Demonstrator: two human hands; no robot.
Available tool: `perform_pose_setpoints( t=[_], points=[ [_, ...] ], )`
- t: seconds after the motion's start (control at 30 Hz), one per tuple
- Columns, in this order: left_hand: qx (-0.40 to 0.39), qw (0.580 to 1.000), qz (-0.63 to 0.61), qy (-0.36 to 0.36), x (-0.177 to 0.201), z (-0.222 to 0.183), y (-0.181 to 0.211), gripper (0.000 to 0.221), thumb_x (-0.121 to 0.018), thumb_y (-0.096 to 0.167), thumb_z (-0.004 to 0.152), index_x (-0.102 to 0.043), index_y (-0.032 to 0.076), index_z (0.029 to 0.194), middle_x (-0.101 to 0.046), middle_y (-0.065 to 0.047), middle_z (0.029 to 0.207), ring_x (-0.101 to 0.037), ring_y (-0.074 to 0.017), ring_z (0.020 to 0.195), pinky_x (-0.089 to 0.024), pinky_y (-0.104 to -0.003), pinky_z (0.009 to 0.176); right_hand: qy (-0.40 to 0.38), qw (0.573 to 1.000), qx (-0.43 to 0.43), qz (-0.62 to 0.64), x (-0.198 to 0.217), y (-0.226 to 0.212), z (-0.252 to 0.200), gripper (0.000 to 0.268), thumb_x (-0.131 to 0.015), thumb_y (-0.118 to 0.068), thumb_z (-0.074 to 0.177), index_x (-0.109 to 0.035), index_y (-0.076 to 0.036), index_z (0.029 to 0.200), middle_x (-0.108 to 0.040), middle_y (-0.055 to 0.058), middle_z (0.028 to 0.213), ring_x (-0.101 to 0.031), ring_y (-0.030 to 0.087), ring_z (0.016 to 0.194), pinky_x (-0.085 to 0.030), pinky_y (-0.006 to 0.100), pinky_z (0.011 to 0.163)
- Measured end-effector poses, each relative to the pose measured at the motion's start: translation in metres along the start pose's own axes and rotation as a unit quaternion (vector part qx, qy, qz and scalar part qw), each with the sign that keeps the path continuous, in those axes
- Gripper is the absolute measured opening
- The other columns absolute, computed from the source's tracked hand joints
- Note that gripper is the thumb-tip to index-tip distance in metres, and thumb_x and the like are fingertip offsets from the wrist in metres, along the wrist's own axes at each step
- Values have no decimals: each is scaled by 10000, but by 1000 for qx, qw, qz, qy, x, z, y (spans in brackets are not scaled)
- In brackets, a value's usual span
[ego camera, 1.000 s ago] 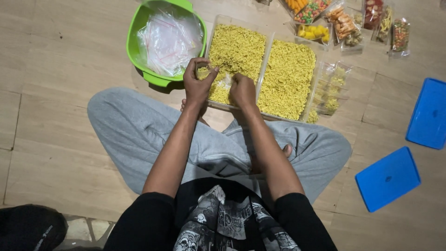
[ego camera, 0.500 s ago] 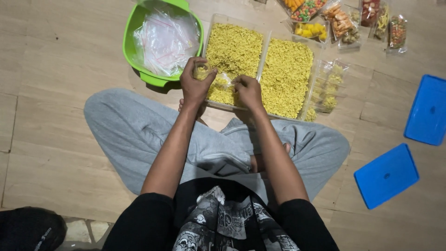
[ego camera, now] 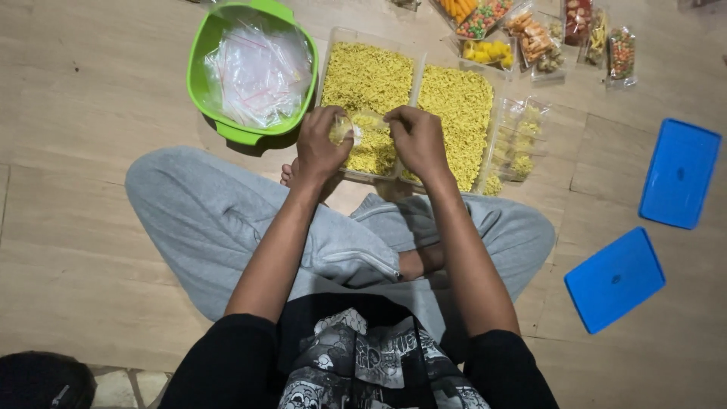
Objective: Packing small yellow snack noodles into individual plastic bags while sitting on the floor.
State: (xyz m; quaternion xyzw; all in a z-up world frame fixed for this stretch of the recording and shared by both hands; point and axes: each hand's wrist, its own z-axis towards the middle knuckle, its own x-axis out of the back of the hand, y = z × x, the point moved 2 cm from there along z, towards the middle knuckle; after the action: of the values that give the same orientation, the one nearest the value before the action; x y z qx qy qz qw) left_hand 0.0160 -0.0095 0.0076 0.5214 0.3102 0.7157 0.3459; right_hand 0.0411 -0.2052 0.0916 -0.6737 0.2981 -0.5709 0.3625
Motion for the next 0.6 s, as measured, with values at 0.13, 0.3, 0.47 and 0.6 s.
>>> perform_pose_setpoints(
  t=[0.13,0.3,0.47,0.6],
  points=[
    [-18,999,-27,3,-15,-2,-10,469,-844,72,707,-652,165,1124,-628,-90,953,-645,-373,905,-504,-489,829,-41,989,97,-106,-16,4,4,234,-596,-77,951,-799,-107,1064,-770,122,877,-752,383,874,-596,504,778],
    [96,970,-221,44,-10,-3,11,371,-839,58,790,-667,130,1111,-692,-133,984,-663,-354,923,-502,-528,893,49,922,276,-268,-16,-19,-9,225,-611,-27,968,-787,-81,1096,-728,90,889,-755,267,841,-622,333,678],
    [132,947,-289,57,-7,1,-5,502,-875,104,757,-640,172,1194,-661,-85,1060,-633,-251,1048,-492,-460,957,109,956,191,-192,-9,-5,-4,192,-617,-21,956,-773,-42,1065,-725,121,877,-744,312,861,-614,389,729],
    [140,939,-315,3,0,1,9,647,-815,-67,748,-622,171,1318,-647,-167,1163,-618,-331,1157,-489,-504,1012,23,973,120,-197,-41,71,6,255,-637,-118,949,-799,-102,1145,-768,161,991,-715,401,983,-574,515,857]
  ],
)
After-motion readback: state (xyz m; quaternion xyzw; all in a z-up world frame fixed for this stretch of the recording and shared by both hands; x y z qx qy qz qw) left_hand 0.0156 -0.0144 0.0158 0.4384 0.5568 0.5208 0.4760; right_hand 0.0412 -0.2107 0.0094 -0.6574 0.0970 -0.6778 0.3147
